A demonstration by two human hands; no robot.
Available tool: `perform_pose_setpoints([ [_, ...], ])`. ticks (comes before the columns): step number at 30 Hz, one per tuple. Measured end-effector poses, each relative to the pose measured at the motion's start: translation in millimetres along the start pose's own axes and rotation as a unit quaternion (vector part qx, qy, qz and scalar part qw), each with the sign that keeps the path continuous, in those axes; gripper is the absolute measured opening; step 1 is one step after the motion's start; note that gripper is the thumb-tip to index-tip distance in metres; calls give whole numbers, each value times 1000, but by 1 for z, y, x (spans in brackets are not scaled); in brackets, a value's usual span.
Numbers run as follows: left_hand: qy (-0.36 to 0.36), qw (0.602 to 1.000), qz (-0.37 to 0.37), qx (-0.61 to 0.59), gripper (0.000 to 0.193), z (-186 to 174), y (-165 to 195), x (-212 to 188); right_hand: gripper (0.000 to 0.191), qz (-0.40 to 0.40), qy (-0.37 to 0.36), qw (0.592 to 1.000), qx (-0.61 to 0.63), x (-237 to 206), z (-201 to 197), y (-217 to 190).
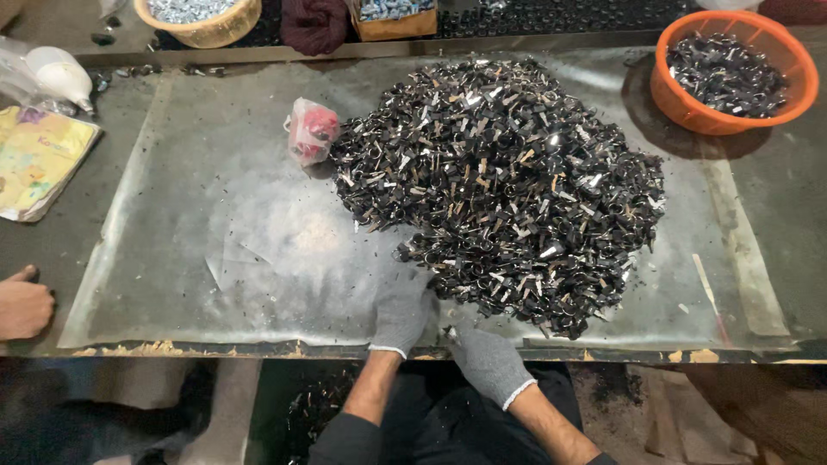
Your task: The person, wearing gray gloves, sits at a metal workbench and picks small black metal components one at a time from a large pile spread on the table. They handle each piece briefly and drop it into a container below the table edge, repeating this sorting cycle throughout the clip.
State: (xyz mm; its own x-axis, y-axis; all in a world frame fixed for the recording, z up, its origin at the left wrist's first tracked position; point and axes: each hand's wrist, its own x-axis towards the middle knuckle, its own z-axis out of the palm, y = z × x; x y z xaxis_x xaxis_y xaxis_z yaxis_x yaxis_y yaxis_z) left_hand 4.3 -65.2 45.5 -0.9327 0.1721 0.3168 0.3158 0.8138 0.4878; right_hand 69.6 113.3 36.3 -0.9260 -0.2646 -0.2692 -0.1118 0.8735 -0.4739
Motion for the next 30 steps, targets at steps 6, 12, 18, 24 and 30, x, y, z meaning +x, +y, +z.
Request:
perform_pose_setpoints([
  [6,-85,944,-273,-166,30,-11,1,-24,61,-17,-37,999,21,-9,10,17],
  [12,-55,992,14,-111,20,14,39,-47,28,-89,-46,988,-117,4,25,34],
  [18,-137,971,-150,-128,27,18,12,-46,32,-46,100,994,-30,-2,-2,27],
  [24,-77,993,-34,-80,20,24,4,-50,26,8,21,997,75,5,-3,8],
  [30,-84,994,4,-74,14,33,-5,-57,20,56,10,998,-28,12,13,-5],
])
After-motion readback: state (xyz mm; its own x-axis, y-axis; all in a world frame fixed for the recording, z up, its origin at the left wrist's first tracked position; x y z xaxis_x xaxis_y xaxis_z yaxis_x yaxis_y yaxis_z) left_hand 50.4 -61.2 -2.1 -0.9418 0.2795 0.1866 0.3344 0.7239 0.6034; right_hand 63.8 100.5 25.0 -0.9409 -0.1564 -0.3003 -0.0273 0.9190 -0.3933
